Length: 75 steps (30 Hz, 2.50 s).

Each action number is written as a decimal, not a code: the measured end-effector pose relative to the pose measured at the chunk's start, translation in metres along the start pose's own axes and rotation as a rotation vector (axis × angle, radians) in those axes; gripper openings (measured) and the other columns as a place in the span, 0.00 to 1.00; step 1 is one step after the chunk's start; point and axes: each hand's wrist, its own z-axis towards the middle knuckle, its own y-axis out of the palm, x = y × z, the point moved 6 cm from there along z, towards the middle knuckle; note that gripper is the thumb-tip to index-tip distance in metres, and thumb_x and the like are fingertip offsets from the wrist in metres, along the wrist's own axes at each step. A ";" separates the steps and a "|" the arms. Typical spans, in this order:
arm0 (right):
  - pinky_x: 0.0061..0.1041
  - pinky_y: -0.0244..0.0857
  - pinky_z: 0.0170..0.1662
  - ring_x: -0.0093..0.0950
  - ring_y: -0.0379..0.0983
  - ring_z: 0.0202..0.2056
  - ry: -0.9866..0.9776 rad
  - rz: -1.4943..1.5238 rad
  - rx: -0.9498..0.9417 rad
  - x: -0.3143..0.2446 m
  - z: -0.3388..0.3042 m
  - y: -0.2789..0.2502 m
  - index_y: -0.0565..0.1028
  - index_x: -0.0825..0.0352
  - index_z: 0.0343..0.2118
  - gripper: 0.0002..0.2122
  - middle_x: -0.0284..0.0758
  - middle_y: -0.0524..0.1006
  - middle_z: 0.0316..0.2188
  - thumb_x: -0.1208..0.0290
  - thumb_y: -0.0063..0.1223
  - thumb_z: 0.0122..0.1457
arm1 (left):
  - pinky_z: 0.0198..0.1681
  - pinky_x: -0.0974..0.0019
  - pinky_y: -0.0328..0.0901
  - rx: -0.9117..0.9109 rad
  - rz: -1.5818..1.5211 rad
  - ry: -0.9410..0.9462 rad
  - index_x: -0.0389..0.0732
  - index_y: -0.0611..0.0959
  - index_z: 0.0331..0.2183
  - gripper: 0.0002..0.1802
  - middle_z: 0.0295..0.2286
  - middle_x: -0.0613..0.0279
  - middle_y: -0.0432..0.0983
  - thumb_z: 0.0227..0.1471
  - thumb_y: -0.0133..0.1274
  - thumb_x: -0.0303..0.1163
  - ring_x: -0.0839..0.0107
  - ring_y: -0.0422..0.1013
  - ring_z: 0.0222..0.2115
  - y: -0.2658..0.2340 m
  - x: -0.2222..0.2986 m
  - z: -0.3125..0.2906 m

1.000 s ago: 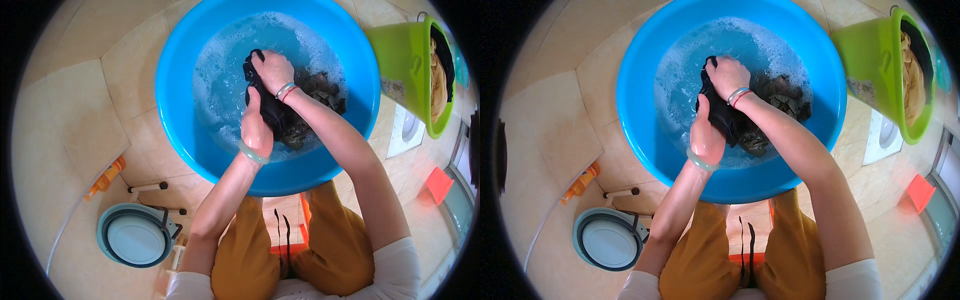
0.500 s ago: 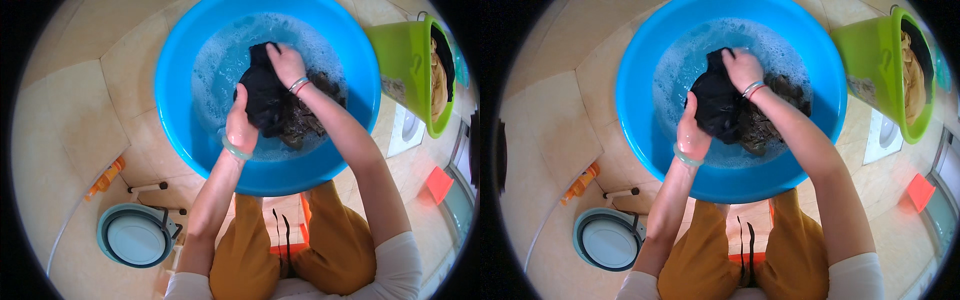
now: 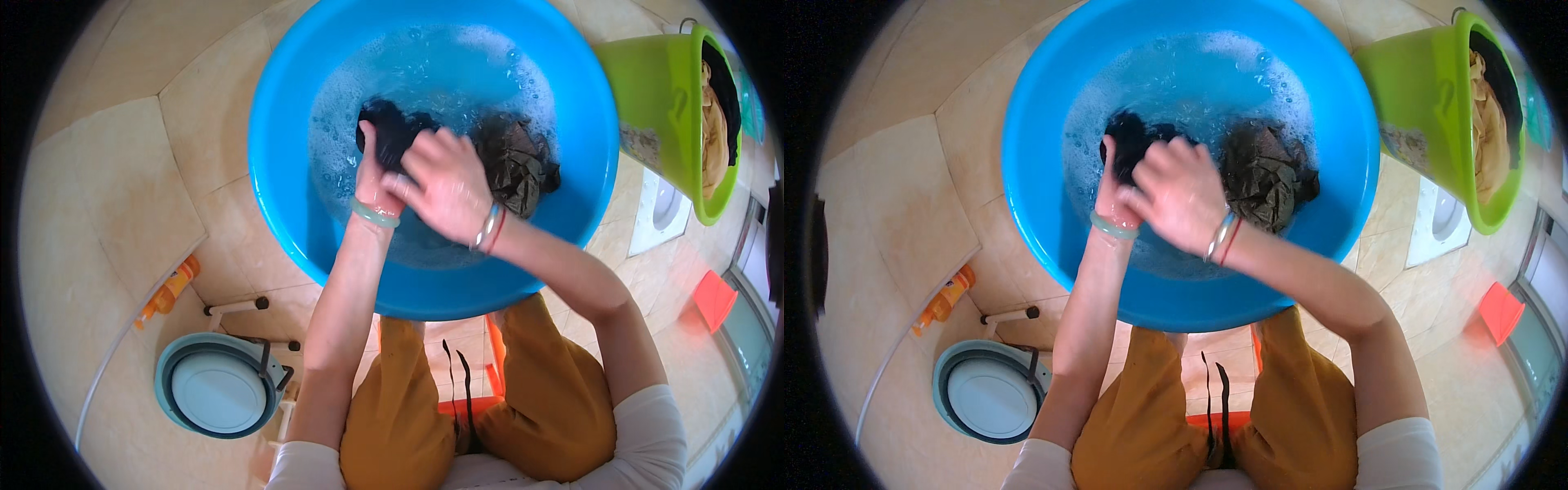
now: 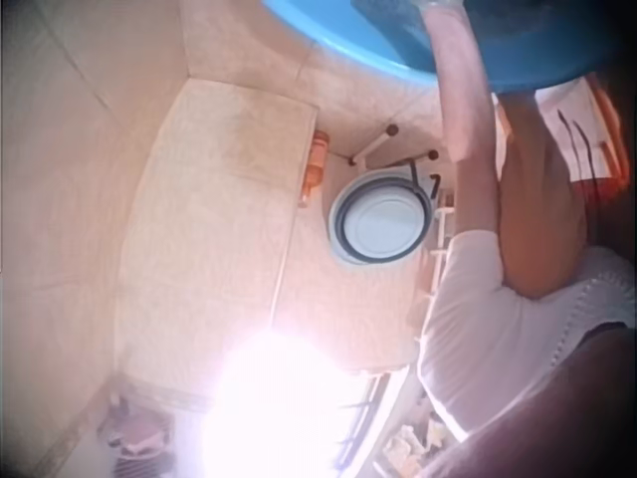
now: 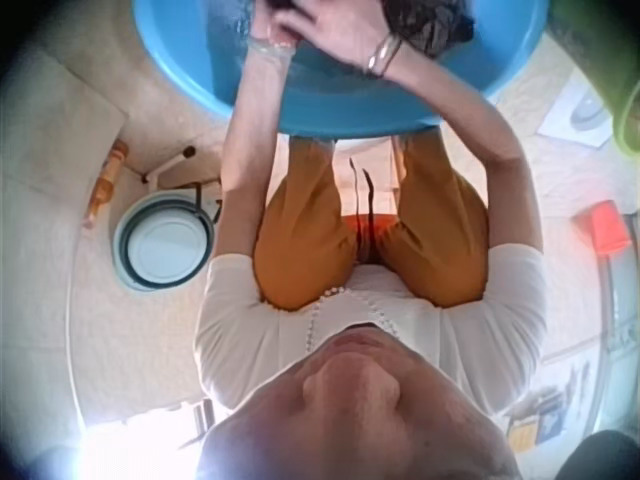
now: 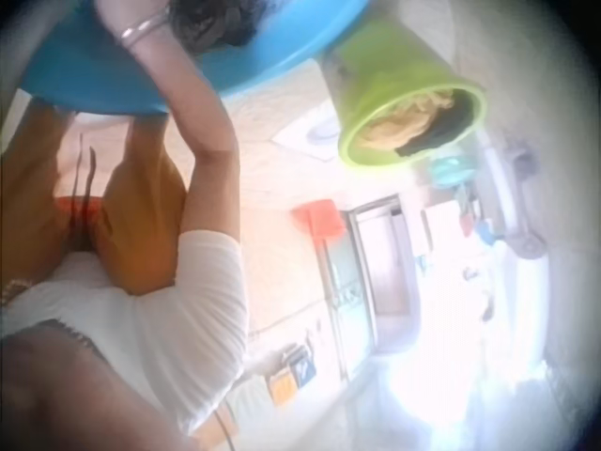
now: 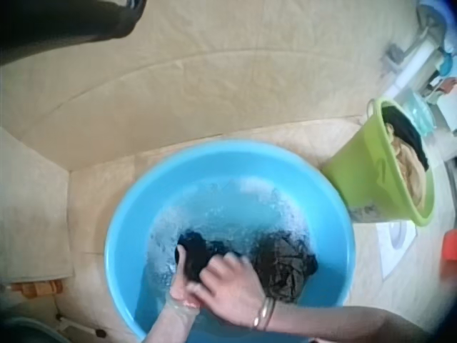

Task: The person hand-washes dark-colored garments in a blue basin filled with soapy water. They scrub and wring out a black item and then a brown item, placing the washed clothes into a green bucket nearby.

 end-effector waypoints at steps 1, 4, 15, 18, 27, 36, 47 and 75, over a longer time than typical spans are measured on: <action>0.33 0.57 0.33 0.30 0.64 0.31 -0.049 0.030 0.018 -0.017 -0.006 -0.005 0.73 0.62 0.20 0.15 0.31 0.66 0.25 0.56 0.54 0.52 | 0.55 0.58 0.62 -0.257 0.249 0.317 0.41 0.70 0.52 0.24 0.47 0.59 0.71 0.62 0.38 0.45 0.61 0.67 0.48 0.026 0.000 -0.020; 0.35 0.60 0.29 0.32 0.67 0.28 0.091 0.103 0.050 -0.017 0.001 -0.004 0.73 0.64 0.19 0.16 0.32 0.66 0.23 0.55 0.54 0.53 | 0.56 0.58 0.60 -0.346 0.069 0.334 0.45 0.68 0.54 0.23 0.51 0.57 0.67 0.62 0.36 0.45 0.62 0.64 0.51 0.029 -0.015 -0.027; 0.40 0.69 0.25 0.42 0.74 0.22 0.367 0.087 0.009 0.027 0.004 0.022 0.72 0.64 0.19 0.17 0.42 0.75 0.19 0.57 0.47 0.58 | 0.56 0.59 0.58 0.339 0.092 0.064 0.45 0.68 0.54 0.32 0.51 0.61 0.68 0.61 0.33 0.58 0.64 0.65 0.51 0.023 -0.032 -0.014; 0.39 0.68 0.24 0.41 0.74 0.21 0.304 0.277 0.004 -0.009 -0.012 0.015 0.71 0.64 0.18 0.16 0.40 0.75 0.18 0.58 0.49 0.57 | 0.56 0.58 0.59 -0.162 0.103 0.141 0.45 0.69 0.52 0.31 0.49 0.61 0.69 0.61 0.33 0.58 0.65 0.66 0.50 0.009 -0.015 -0.022; 0.43 0.70 0.30 0.46 0.76 0.26 0.640 0.042 -0.044 0.091 0.030 0.048 0.77 0.67 0.24 0.20 0.46 0.77 0.22 0.55 0.42 0.60 | 0.60 0.59 0.53 0.186 0.109 0.117 0.44 0.62 0.59 0.32 0.56 0.61 0.62 0.63 0.30 0.55 0.64 0.59 0.56 0.047 -0.044 -0.023; 0.43 0.66 0.25 0.47 0.72 0.21 0.398 0.217 0.074 0.023 0.006 0.032 0.72 0.67 0.20 0.15 0.47 0.73 0.17 0.61 0.50 0.57 | 0.56 0.57 0.59 0.371 0.074 0.118 0.45 0.67 0.55 0.29 0.52 0.58 0.67 0.62 0.34 0.54 0.62 0.64 0.52 0.019 -0.028 -0.029; 0.42 0.65 0.25 0.46 0.72 0.22 0.301 0.358 0.031 -0.004 -0.013 0.017 0.71 0.66 0.19 0.15 0.46 0.73 0.19 0.61 0.51 0.57 | 0.54 0.58 0.61 -0.051 0.016 0.048 0.44 0.71 0.52 0.28 0.48 0.60 0.71 0.62 0.34 0.54 0.63 0.67 0.48 0.006 -0.022 -0.023; 0.42 0.68 0.25 0.45 0.74 0.23 0.448 0.192 0.004 0.034 -0.005 0.035 0.71 0.65 0.18 0.19 0.45 0.74 0.18 0.55 0.46 0.59 | 0.55 0.59 0.59 0.322 0.113 0.146 0.45 0.68 0.53 0.27 0.50 0.61 0.69 0.62 0.36 0.53 0.65 0.66 0.49 0.010 -0.032 -0.019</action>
